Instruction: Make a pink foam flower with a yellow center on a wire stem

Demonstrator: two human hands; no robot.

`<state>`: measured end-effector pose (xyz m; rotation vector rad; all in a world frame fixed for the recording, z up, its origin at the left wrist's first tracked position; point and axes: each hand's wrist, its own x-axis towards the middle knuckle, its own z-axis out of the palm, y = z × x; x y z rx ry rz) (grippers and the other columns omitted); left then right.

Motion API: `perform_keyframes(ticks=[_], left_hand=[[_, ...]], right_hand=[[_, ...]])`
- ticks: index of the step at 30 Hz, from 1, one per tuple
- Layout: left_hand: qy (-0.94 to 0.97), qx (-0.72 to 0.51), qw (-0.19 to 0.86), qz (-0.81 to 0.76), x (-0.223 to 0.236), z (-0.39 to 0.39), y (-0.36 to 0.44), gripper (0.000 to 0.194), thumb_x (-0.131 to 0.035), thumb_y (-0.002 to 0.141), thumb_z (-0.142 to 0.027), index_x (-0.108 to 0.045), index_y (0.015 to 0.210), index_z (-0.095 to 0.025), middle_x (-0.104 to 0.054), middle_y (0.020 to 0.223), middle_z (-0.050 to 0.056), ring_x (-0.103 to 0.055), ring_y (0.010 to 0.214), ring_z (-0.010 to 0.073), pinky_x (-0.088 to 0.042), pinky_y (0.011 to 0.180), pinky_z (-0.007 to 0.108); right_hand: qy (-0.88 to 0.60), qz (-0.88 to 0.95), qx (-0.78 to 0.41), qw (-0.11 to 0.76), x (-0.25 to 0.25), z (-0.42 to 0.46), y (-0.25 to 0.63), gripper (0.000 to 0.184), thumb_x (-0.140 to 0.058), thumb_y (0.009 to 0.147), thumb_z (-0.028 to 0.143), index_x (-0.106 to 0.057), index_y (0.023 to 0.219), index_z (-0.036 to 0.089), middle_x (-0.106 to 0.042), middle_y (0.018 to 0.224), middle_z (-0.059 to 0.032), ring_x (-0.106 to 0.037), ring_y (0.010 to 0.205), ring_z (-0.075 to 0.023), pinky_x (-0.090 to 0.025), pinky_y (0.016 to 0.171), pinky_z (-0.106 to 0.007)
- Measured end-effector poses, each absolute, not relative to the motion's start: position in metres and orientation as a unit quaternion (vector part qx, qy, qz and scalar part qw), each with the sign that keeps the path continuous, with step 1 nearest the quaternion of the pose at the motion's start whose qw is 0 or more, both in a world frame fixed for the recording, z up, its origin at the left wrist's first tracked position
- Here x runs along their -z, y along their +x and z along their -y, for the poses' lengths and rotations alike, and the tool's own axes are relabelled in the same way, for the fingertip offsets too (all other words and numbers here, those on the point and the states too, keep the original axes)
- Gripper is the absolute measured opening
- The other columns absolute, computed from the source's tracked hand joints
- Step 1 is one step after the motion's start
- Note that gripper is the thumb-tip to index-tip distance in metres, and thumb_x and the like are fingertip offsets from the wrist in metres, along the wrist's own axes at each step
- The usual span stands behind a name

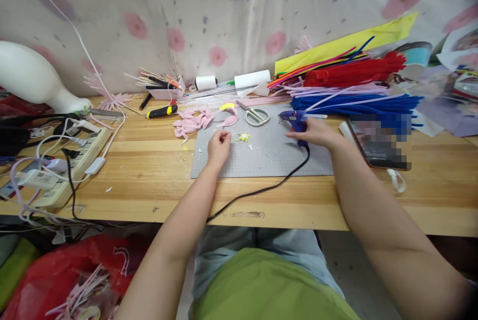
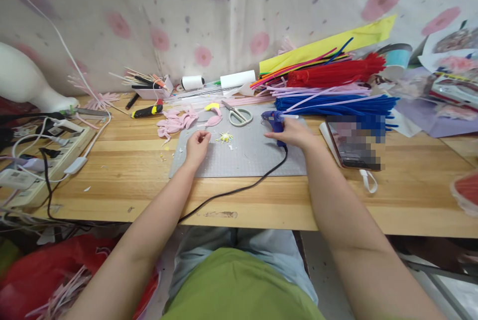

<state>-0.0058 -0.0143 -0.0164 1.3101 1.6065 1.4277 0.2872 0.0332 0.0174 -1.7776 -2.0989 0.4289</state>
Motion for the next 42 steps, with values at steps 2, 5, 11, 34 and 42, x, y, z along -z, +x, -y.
perform_keyframes(ticks=[2, 5, 11, 34, 42], left_hand=[[0.517, -0.519, 0.293, -0.615, 0.017, 0.010, -0.006, 0.006, -0.059, 0.078, -0.021, -0.062, 0.073, -0.018, -0.057, 0.064, -0.002, -0.048, 0.060, 0.0113, -0.035, 0.062, 0.024], [0.559, -0.475, 0.267, -0.625, 0.015, 0.000, -0.008, 0.007, -0.058, 0.078, -0.022, -0.063, 0.075, -0.019, -0.058, 0.066, -0.001, -0.048, 0.061, 0.0125, -0.035, 0.063, 0.025], [0.613, -0.431, 0.270, -0.604, 0.014, -0.016, -0.011, 0.003, -0.066, 0.069, -0.018, -0.064, 0.067, -0.021, -0.056, 0.062, -0.001, -0.048, 0.063, 0.0144, -0.036, 0.067, 0.026], [0.676, -0.396, 0.253, -0.567, 0.025, -0.017, -0.009, 0.018, -0.057, 0.077, -0.018, -0.074, 0.080, -0.020, -0.066, 0.081, 0.004, -0.055, 0.074, 0.0157, -0.040, 0.071, 0.028], [0.678, -0.358, 0.261, -0.587, 0.017, -0.013, -0.010, 0.031, -0.048, 0.076, -0.012, -0.060, 0.104, -0.020, -0.060, 0.071, -0.002, -0.053, 0.066, 0.0126, -0.038, 0.066, 0.026]], right_hand=[[-0.655, 0.712, -0.169, 0.190, -0.011, -0.031, 0.276, 0.045, -0.069, 0.065, 0.054, -0.064, 0.090, 0.017, -0.066, 0.082, -0.0082, -0.059, 0.075, -0.0231, -0.043, 0.065, -0.032], [-0.703, 0.621, -0.227, 0.262, -0.007, -0.027, 0.269, 0.037, -0.063, 0.071, 0.049, -0.063, 0.088, 0.015, -0.065, 0.080, -0.0104, -0.060, 0.072, -0.0234, -0.045, 0.063, -0.034], [-0.566, 0.555, -0.417, 0.444, -0.027, -0.019, 0.266, 0.035, -0.070, 0.065, 0.046, -0.060, 0.082, 0.017, -0.059, 0.066, -0.0029, -0.052, 0.055, -0.0126, -0.041, 0.050, -0.026], [-0.576, 0.646, -0.399, 0.304, -0.005, -0.016, 0.221, 0.033, -0.066, 0.069, 0.048, -0.051, 0.062, 0.020, -0.048, 0.046, 0.0035, -0.045, 0.044, -0.0110, -0.034, 0.046, -0.026], [-0.563, 0.647, -0.438, 0.271, -0.017, -0.012, 0.229, 0.037, -0.069, 0.068, 0.050, -0.060, 0.075, 0.015, -0.048, 0.048, 0.0041, -0.044, 0.043, -0.0088, -0.034, 0.045, -0.023]])
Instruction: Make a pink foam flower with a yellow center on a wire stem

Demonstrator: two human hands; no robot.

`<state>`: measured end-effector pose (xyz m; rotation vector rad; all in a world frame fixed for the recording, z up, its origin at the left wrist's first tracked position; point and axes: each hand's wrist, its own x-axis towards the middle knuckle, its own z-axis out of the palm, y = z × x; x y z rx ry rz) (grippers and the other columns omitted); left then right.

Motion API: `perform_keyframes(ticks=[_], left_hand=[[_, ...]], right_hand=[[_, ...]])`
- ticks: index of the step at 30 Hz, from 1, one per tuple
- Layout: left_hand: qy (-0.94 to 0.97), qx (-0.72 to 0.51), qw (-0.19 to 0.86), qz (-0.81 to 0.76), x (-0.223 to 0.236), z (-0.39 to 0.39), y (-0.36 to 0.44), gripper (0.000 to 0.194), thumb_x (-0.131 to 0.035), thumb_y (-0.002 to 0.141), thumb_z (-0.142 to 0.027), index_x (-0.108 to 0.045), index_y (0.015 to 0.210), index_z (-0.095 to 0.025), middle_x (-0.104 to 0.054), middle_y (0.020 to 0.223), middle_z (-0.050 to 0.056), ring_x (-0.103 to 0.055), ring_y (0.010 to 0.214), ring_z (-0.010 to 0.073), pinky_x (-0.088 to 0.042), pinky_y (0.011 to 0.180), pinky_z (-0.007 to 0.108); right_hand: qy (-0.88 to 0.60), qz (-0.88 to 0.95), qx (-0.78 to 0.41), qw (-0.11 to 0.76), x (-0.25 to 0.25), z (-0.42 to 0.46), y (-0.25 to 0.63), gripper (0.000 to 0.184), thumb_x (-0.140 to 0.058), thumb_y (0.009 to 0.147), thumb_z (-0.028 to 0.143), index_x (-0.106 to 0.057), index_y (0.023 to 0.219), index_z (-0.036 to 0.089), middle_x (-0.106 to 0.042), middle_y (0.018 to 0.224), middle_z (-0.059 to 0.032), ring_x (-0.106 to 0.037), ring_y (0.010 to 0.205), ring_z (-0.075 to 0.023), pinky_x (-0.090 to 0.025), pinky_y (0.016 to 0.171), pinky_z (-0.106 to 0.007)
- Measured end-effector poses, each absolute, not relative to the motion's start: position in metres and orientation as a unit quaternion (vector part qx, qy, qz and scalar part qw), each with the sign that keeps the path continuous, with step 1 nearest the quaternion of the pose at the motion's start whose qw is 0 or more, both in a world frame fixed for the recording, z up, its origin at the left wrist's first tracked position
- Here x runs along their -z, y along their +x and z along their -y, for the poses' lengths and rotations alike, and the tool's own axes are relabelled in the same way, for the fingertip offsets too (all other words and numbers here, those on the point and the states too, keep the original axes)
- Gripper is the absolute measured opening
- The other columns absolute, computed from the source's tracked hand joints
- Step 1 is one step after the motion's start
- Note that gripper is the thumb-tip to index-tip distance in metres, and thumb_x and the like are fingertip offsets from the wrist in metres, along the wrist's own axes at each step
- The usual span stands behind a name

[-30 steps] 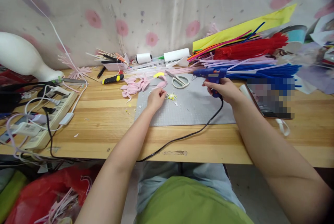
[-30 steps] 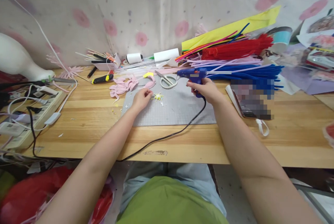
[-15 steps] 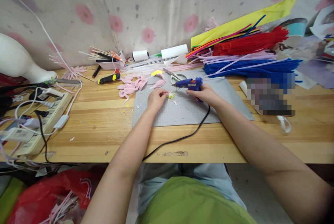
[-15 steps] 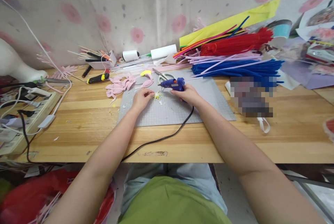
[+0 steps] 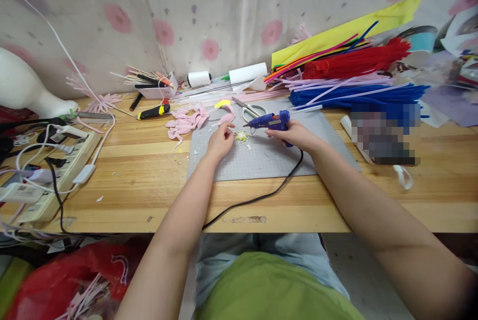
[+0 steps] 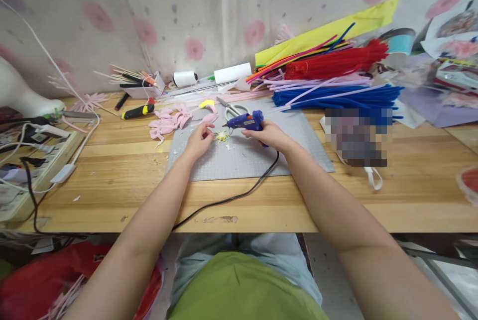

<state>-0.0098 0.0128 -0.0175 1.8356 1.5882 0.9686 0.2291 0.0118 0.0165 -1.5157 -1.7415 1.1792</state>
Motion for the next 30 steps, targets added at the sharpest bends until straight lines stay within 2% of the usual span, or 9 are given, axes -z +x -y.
perform_keyframes(ticks=[7, 15, 20, 30], left_hand=[[0.691, -0.327, 0.266, -0.587, 0.010, -0.011, -0.012, 0.033, -0.047, 0.075, -0.011, -0.049, 0.107, -0.019, -0.058, 0.069, -0.004, -0.053, 0.066, 0.0130, -0.037, 0.067, 0.027], [0.713, -0.302, 0.263, -0.576, 0.010, -0.014, -0.014, 0.036, -0.046, 0.074, -0.011, -0.047, 0.109, -0.019, -0.058, 0.071, -0.003, -0.053, 0.067, 0.0142, -0.037, 0.068, 0.028], [0.717, -0.291, 0.250, -0.582, 0.012, -0.016, -0.014, 0.034, -0.045, 0.075, -0.013, -0.046, 0.108, -0.020, -0.058, 0.070, -0.003, -0.052, 0.066, 0.0147, -0.038, 0.068, 0.029], [0.718, -0.284, 0.253, -0.583, 0.013, -0.018, -0.015, 0.033, -0.045, 0.076, -0.014, -0.043, 0.109, -0.019, -0.058, 0.073, -0.002, -0.052, 0.066, 0.0149, -0.039, 0.068, 0.029]], right_hand=[[-0.564, 0.672, -0.438, 0.196, -0.042, -0.009, 0.230, 0.039, -0.066, 0.073, 0.051, -0.062, 0.077, 0.013, -0.048, 0.048, 0.0029, -0.043, 0.043, -0.0074, -0.032, 0.043, -0.021], [-0.590, 0.703, -0.385, 0.097, -0.069, -0.021, 0.214, 0.037, -0.067, 0.074, 0.050, -0.063, 0.077, 0.013, -0.055, 0.056, 0.0001, -0.047, 0.045, -0.0076, -0.036, 0.042, -0.021], [-0.584, 0.712, -0.381, 0.085, -0.076, -0.030, 0.208, 0.037, -0.068, 0.073, 0.051, -0.062, 0.078, 0.014, -0.060, 0.065, -0.0020, -0.047, 0.045, -0.0063, -0.037, 0.041, -0.020], [-0.586, 0.737, -0.337, 0.019, -0.090, -0.034, 0.197, 0.039, -0.067, 0.074, 0.052, -0.063, 0.081, 0.014, -0.059, 0.062, -0.0023, -0.049, 0.046, -0.0082, -0.039, 0.043, -0.021]])
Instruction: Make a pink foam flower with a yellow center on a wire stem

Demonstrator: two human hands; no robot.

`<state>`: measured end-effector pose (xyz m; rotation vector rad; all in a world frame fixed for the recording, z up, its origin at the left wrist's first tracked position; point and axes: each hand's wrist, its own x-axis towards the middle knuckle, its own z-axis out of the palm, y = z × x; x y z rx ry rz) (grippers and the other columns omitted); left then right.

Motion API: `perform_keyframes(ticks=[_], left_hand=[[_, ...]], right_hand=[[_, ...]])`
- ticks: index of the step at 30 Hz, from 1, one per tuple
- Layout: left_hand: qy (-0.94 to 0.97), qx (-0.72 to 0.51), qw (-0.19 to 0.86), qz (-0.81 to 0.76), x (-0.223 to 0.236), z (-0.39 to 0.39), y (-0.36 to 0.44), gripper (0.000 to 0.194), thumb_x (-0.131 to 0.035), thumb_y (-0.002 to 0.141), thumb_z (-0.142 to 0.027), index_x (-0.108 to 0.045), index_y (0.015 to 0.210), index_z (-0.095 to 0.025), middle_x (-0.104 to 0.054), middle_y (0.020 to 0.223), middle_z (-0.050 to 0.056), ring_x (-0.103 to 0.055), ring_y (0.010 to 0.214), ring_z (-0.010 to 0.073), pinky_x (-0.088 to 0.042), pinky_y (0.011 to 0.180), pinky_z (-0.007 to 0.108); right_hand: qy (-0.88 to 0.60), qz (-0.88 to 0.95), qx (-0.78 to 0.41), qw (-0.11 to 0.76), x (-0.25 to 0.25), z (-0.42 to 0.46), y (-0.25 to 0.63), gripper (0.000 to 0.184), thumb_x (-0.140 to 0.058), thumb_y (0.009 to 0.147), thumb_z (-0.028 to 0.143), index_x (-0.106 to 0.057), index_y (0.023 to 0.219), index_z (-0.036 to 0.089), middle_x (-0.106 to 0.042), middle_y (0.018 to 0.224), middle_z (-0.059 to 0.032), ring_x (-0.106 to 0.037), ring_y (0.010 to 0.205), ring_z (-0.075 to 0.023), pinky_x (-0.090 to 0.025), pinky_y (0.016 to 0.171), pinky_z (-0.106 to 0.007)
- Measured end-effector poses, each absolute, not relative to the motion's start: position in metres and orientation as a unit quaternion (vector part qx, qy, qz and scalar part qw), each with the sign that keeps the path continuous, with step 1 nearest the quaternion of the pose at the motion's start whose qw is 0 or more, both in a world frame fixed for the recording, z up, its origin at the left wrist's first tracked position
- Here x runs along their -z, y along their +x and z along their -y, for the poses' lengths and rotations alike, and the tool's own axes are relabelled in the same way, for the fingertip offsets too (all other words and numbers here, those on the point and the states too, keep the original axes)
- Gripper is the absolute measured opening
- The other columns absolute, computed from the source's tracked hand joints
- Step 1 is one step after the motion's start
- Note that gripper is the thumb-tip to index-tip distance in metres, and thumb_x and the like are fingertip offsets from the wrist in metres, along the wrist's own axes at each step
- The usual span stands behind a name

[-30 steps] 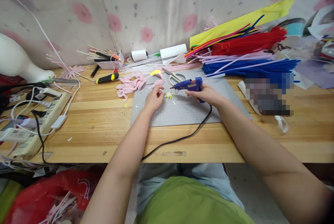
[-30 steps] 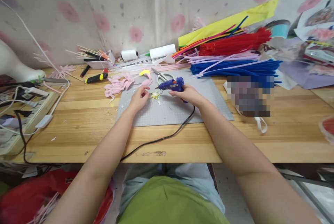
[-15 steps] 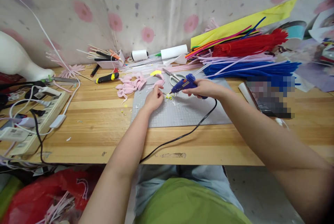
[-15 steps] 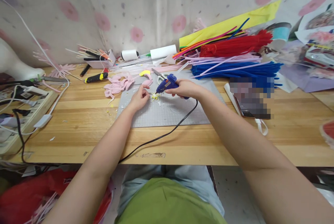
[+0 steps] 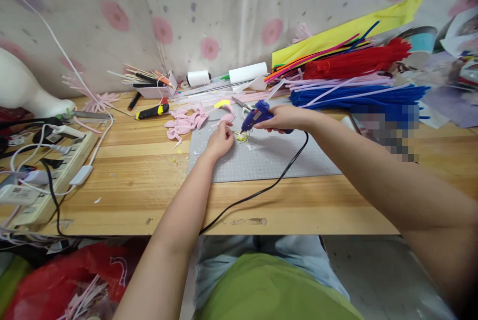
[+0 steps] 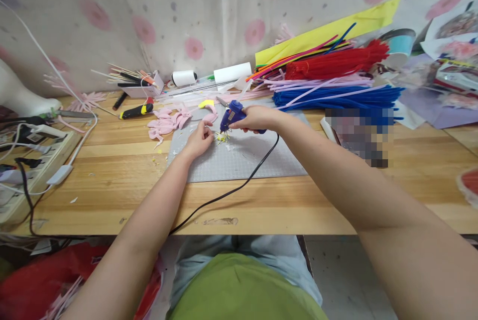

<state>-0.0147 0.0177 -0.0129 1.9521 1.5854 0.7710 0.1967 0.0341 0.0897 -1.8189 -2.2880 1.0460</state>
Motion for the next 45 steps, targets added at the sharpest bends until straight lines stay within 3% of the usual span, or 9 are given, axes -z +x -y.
perform_keyframes(ticks=[11, 45], left_hand=[[0.724, -0.268, 0.234, -0.592, 0.010, -0.015, -0.013, 0.031, -0.046, 0.077, -0.016, -0.046, 0.108, -0.020, -0.060, 0.075, -0.001, -0.055, 0.072, 0.0160, -0.040, 0.070, 0.030], [0.724, -0.271, 0.240, -0.588, 0.010, -0.016, -0.013, 0.032, -0.047, 0.077, -0.015, -0.045, 0.109, -0.021, -0.060, 0.075, -0.002, -0.056, 0.071, 0.0153, -0.040, 0.070, 0.029]], right_hand=[[-0.587, 0.741, -0.326, -0.007, -0.095, -0.031, 0.193, 0.039, -0.067, 0.074, 0.052, -0.062, 0.084, 0.014, -0.057, 0.058, -0.0011, -0.049, 0.045, -0.0081, -0.038, 0.041, -0.020], [-0.587, 0.731, -0.348, 0.023, -0.085, -0.033, 0.198, 0.042, -0.070, 0.070, 0.055, -0.062, 0.080, 0.015, -0.061, 0.065, -0.0031, -0.049, 0.046, -0.0077, -0.039, 0.041, -0.021]])
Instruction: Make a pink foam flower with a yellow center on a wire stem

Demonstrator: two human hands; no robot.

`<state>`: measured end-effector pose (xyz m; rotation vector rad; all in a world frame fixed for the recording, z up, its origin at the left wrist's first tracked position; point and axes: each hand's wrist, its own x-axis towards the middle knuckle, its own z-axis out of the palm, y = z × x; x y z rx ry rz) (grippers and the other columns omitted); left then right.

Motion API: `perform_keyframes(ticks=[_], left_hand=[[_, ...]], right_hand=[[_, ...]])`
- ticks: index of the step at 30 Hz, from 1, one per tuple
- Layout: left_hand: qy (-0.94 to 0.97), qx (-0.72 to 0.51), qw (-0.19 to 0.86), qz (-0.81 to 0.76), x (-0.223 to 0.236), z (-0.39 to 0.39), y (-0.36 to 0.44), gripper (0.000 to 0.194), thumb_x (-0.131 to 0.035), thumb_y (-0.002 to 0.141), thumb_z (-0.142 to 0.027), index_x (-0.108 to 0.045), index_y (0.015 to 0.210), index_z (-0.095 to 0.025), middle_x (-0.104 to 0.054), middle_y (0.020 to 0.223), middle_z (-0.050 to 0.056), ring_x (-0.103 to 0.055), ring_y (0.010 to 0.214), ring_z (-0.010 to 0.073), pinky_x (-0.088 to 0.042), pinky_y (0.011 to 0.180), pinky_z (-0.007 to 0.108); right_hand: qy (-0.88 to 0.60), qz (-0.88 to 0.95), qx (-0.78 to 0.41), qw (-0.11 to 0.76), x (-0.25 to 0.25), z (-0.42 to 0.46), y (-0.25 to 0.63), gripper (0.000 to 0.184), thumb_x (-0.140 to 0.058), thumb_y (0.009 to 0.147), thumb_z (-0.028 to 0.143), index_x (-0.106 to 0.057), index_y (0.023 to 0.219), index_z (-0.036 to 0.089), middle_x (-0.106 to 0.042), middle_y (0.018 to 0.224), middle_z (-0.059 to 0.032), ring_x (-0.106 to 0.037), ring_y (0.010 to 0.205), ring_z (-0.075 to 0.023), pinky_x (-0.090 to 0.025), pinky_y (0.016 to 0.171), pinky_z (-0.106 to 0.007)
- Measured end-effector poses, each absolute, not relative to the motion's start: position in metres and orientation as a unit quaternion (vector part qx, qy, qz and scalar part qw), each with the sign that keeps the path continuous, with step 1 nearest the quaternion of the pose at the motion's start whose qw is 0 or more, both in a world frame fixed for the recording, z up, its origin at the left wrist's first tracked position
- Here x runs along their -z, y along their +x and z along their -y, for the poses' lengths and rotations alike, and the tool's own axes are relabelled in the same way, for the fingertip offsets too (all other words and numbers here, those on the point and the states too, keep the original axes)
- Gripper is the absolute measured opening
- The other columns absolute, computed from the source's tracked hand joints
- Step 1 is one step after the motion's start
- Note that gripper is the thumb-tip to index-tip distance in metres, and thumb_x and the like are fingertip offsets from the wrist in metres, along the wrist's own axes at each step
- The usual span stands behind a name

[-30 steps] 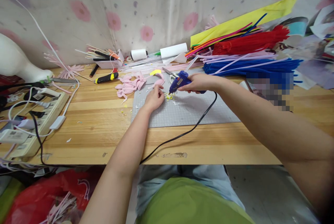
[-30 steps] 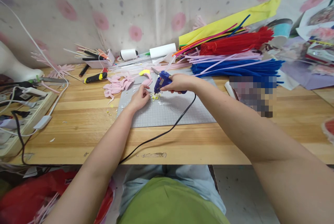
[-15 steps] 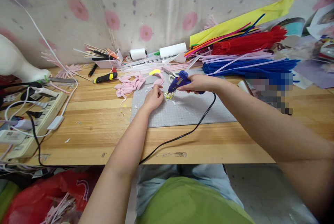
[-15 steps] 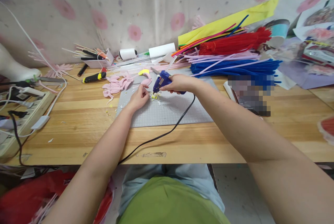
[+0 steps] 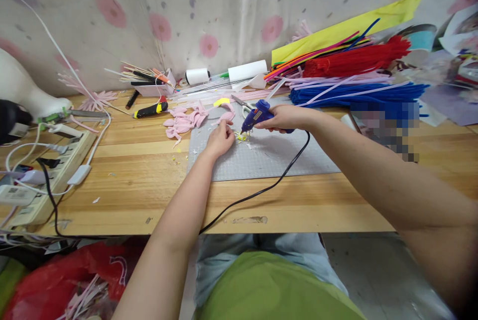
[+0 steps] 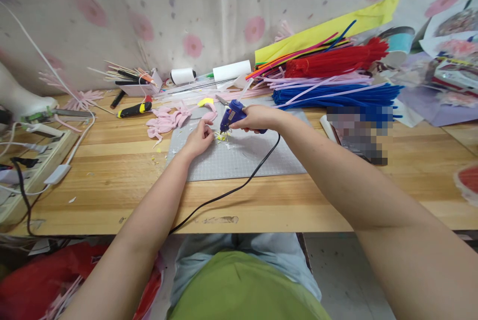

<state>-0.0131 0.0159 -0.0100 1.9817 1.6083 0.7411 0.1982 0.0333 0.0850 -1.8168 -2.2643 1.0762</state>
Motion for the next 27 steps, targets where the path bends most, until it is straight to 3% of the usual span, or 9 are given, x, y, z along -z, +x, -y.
perform_keyframes(ticks=[8, 13, 21, 27], left_hand=[[0.747, -0.262, 0.218, -0.571, 0.006, -0.014, -0.013, 0.032, -0.052, 0.071, -0.015, -0.051, 0.102, -0.021, -0.057, 0.075, 0.000, -0.054, 0.078, 0.0181, -0.041, 0.075, 0.032], [0.719, -0.313, 0.158, -0.600, 0.002, -0.011, -0.017, 0.037, -0.053, 0.064, -0.008, -0.052, 0.098, -0.020, -0.059, 0.093, 0.006, -0.052, 0.094, 0.0213, -0.041, 0.087, 0.036], [0.782, -0.290, 0.197, -0.515, 0.001, -0.001, -0.013, 0.044, -0.061, 0.066, -0.014, -0.050, 0.108, -0.021, -0.062, 0.112, 0.006, -0.050, 0.111, 0.0226, -0.035, 0.101, 0.037], [0.777, -0.306, 0.184, -0.518, 0.006, -0.002, -0.013, 0.047, -0.060, 0.069, -0.012, -0.048, 0.113, -0.020, -0.062, 0.110, 0.007, -0.051, 0.110, 0.0215, -0.035, 0.101, 0.038]], right_hand=[[-0.587, 0.731, -0.347, 0.015, -0.086, -0.033, 0.198, 0.039, -0.069, 0.071, 0.053, -0.062, 0.079, 0.016, -0.059, 0.061, -0.0025, -0.049, 0.046, -0.0089, -0.039, 0.041, -0.022], [-0.591, 0.727, -0.349, 0.013, -0.088, -0.029, 0.199, 0.038, -0.070, 0.071, 0.052, -0.062, 0.079, 0.016, -0.059, 0.063, -0.0027, -0.050, 0.045, -0.0087, -0.040, 0.041, -0.022], [-0.590, 0.731, -0.342, 0.006, -0.088, -0.029, 0.201, 0.042, -0.069, 0.071, 0.055, -0.063, 0.084, 0.015, -0.056, 0.058, -0.0011, -0.049, 0.045, -0.0090, -0.038, 0.041, -0.022], [-0.586, 0.740, -0.328, 0.003, -0.090, -0.027, 0.201, 0.042, -0.067, 0.071, 0.055, -0.062, 0.082, 0.015, -0.053, 0.053, 0.0004, -0.048, 0.044, -0.0087, -0.036, 0.041, -0.021]])
